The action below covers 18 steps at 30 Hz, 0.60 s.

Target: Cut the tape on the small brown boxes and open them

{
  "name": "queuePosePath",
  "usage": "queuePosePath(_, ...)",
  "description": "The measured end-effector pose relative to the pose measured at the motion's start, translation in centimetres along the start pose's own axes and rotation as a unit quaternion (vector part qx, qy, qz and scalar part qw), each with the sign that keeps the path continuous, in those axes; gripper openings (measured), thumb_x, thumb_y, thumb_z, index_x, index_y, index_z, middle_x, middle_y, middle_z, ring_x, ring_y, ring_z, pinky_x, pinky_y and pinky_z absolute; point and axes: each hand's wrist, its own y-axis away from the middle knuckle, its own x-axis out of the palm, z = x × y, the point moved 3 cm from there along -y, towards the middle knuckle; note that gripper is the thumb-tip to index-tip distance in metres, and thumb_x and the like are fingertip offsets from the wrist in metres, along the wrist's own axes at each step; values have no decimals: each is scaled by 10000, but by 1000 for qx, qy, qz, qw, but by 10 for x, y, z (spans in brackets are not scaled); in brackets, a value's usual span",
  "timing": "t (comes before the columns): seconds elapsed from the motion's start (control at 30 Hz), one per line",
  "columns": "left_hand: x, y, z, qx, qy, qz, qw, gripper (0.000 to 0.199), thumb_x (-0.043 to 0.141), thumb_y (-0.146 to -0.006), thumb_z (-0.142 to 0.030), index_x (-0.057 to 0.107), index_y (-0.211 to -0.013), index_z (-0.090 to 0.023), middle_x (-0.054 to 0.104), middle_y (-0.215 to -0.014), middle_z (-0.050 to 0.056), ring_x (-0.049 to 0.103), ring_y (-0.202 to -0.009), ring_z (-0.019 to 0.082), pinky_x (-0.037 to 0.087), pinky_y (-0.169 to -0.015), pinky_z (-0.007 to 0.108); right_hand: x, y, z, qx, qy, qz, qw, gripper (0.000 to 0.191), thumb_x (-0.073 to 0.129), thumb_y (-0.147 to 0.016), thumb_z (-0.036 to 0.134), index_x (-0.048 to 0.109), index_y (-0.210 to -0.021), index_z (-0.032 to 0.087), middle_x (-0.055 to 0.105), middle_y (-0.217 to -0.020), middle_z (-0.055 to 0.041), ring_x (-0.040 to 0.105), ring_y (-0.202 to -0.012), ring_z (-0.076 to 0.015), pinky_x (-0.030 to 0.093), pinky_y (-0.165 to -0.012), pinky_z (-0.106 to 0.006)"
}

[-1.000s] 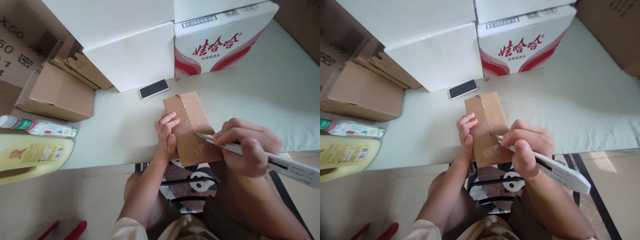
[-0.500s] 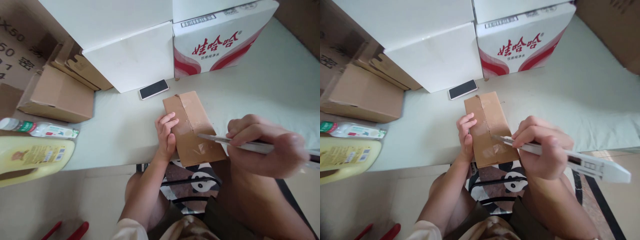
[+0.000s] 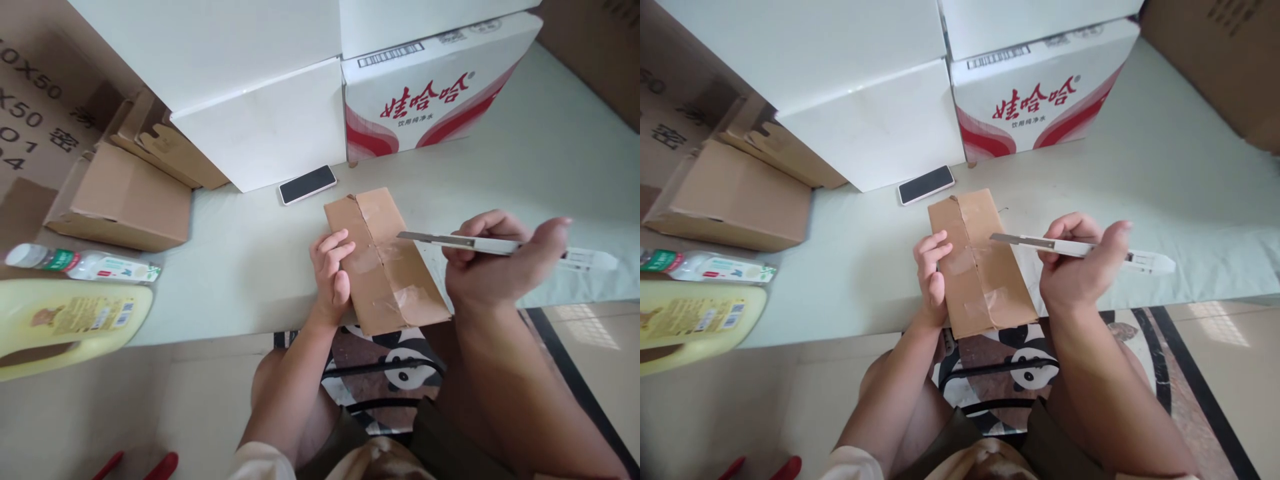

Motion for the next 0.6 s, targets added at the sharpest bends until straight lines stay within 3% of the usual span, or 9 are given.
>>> queuePosePath(0.1,0,0,0,-7,-8,7,1000,447,206,-1076,-443,583,-1238,-264,666,-1346,97,593,-1286,250,456,-1094,486,1,1,-9,34,-10,11,999,541,365,-988,673,569,-672,284,344,-460,49,290,-337,-141,175,-347,-320)
queuePosePath(0.3,-2,-1,-3,-16,-14,12,1000,464,196,-1078,-461,584,-1222,-253,662,-1359,107,602,-1279,253,460,-1093,491,5,6,-19,76,11,60,995,455,503,-953,644,566,-691,277,483,-563,26,363,-387,-137,230,-369,-328)
queuePosePath(0.6,0,0,-1,-19,-23,16,999,472,175,-1082,-460,572,-1221,-248,661,-1348,117,602,-1284,254,469,-1077,489,6,5,-22,126,-72,45,988,380,586,-882,574,626,-667,263,447,-516,30,331,-374,-131,217,-365,-325)
